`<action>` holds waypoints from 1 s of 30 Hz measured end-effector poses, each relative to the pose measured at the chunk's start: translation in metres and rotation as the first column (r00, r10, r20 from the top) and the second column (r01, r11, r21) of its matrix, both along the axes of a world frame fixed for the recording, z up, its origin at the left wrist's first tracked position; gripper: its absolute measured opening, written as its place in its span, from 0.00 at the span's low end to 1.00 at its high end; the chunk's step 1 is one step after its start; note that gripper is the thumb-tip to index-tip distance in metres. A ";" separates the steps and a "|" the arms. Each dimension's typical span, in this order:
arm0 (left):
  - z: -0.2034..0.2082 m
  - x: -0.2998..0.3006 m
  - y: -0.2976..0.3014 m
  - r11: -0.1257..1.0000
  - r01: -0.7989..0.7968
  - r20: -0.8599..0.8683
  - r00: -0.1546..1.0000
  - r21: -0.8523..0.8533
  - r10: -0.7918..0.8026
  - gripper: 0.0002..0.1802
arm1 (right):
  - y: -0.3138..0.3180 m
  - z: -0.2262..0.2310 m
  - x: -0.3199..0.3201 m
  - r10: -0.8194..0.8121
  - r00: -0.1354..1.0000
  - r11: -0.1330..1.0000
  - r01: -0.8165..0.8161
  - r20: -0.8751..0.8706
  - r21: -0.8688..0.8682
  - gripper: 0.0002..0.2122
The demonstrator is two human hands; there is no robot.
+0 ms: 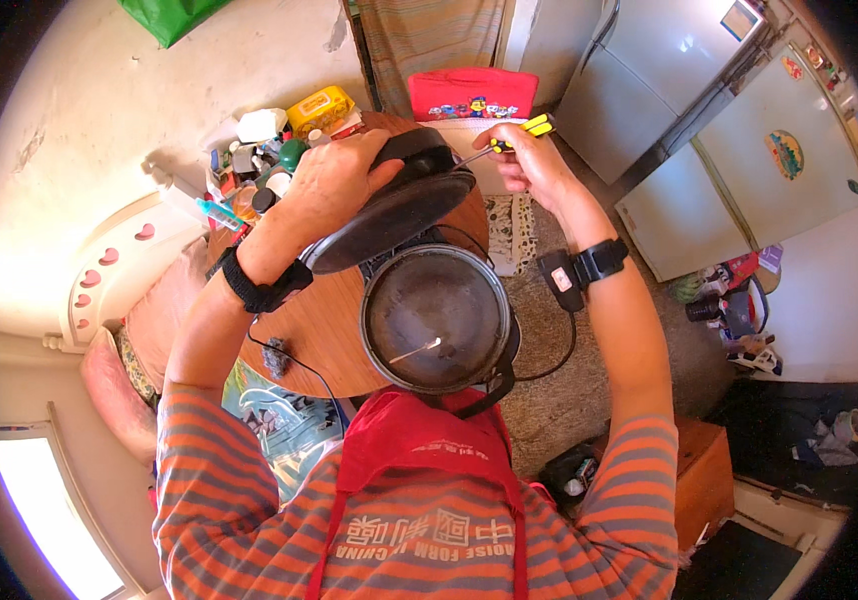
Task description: The person uses a screwdriver and a metal pin to pry open and unscrew the components of an electric skillet lid while working at a table.
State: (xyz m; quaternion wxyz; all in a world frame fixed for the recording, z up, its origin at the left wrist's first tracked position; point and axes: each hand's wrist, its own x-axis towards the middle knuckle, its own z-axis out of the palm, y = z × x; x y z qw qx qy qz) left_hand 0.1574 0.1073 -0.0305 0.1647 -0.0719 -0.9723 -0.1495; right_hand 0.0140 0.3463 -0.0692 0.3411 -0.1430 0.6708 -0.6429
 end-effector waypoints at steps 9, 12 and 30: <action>-0.003 -0.009 -0.002 1.000 0.007 0.037 0.999 -0.009 -0.006 0.16 | 0.005 -0.039 0.025 -0.056 0.965 0.987 0.014 -0.255 -0.162 0.12; -0.004 -0.014 0.002 1.000 0.014 0.078 0.997 -0.025 -0.012 0.16 | 0.002 -0.027 -0.011 -0.022 0.992 0.993 0.006 -0.127 -0.122 0.11; -0.003 0.001 -0.029 0.997 -0.062 0.012 0.998 0.042 0.062 0.16 | -0.034 -0.074 0.023 -0.061 0.988 0.892 0.117 0.141 -0.437 0.11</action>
